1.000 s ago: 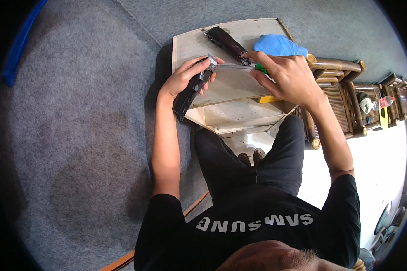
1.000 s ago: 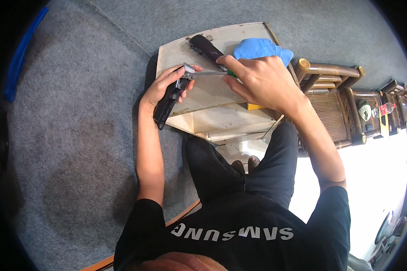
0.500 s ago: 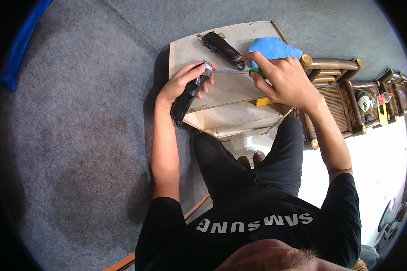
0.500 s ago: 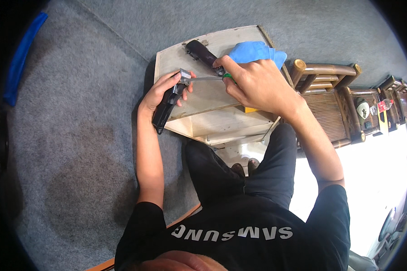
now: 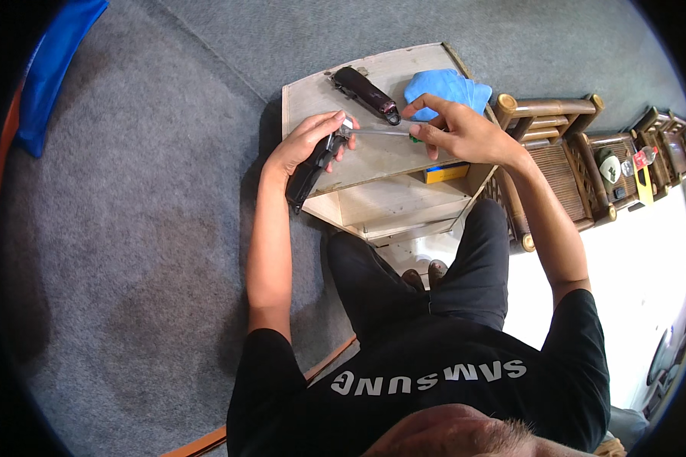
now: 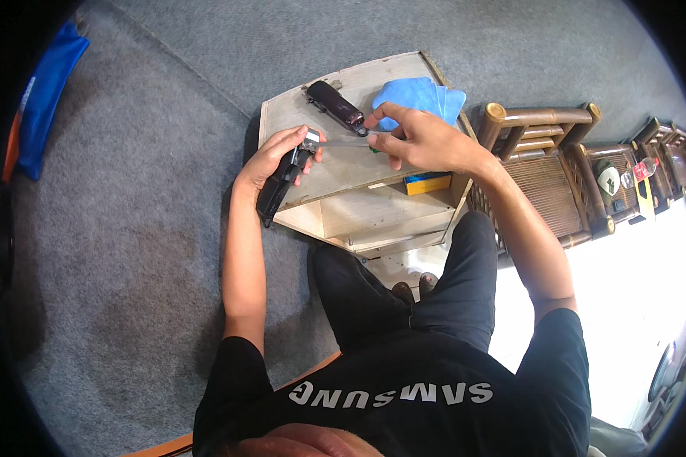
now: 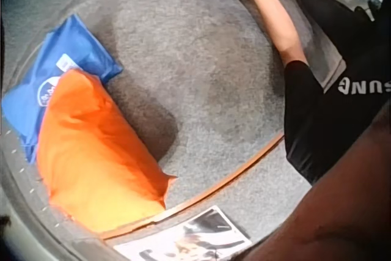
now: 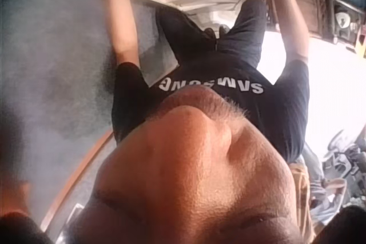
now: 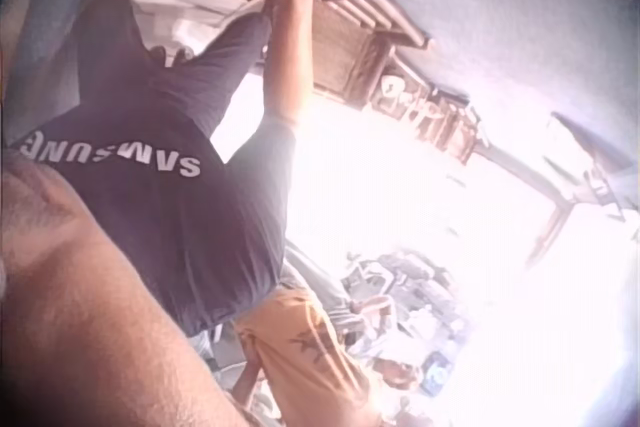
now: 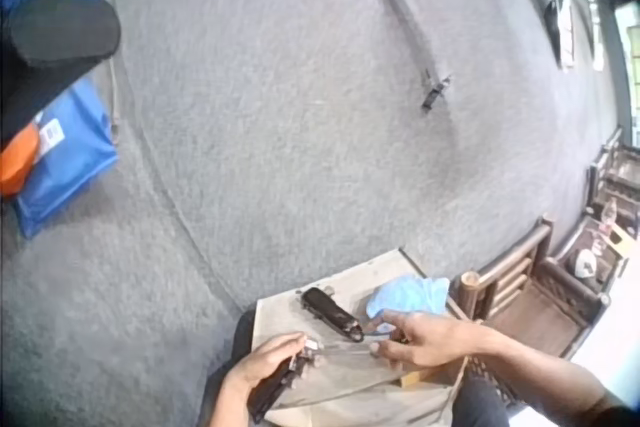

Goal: The person disassembles hair clippers by using a screwdriver to remove screws from the casing and blade assembly, then pries open the housing to reveal the internal components.

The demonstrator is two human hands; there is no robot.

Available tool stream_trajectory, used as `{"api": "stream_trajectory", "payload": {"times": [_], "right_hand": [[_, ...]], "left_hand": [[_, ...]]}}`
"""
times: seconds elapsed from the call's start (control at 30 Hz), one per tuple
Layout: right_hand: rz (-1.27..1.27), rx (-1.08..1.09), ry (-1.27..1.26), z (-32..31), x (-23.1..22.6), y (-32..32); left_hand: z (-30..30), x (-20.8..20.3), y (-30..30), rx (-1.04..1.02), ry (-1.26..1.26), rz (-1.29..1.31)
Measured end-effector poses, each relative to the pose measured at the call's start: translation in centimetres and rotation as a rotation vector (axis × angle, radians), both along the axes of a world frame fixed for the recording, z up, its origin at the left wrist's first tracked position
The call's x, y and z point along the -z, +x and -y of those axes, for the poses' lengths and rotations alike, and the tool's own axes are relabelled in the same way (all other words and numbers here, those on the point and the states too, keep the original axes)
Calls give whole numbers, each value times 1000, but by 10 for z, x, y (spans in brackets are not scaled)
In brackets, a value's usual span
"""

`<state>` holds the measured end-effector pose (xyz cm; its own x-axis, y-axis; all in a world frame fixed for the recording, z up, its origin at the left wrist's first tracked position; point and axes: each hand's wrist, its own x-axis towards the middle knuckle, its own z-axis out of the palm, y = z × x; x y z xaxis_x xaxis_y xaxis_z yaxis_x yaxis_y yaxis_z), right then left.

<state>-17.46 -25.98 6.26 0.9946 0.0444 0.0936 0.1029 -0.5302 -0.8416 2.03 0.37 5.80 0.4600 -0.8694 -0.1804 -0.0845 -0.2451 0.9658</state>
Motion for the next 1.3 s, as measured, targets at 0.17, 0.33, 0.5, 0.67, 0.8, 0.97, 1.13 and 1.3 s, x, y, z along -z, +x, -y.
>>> {"api": "stream_trajectory", "payload": {"times": [0.17,0.33,0.5,0.67,0.8,0.97,1.13,1.3], "right_hand": [[79,13,-72,-3,3,-6],[329,81,-413,-8,-1,-12],[550,100,-640,-9,1,-8],[438,172,-670,-16,-3,-9],[534,204,-762,-14,3,-8],[562,164,-763,-14,-5,-10],[615,149,-742,-12,3,-7],[455,176,-673,-16,-3,-13]], "left_hand": [[2,6,4,-8,-10,-45],[0,5,2,-37,3,-9],[-1,7,2,-50,-22,-27],[-2,7,-1,-76,-36,-26],[-2,6,-1,-87,-43,-45],[-2,8,0,-92,-38,-42],[-2,7,1,-86,-49,-46],[-3,8,0,-96,-49,-36]]}}
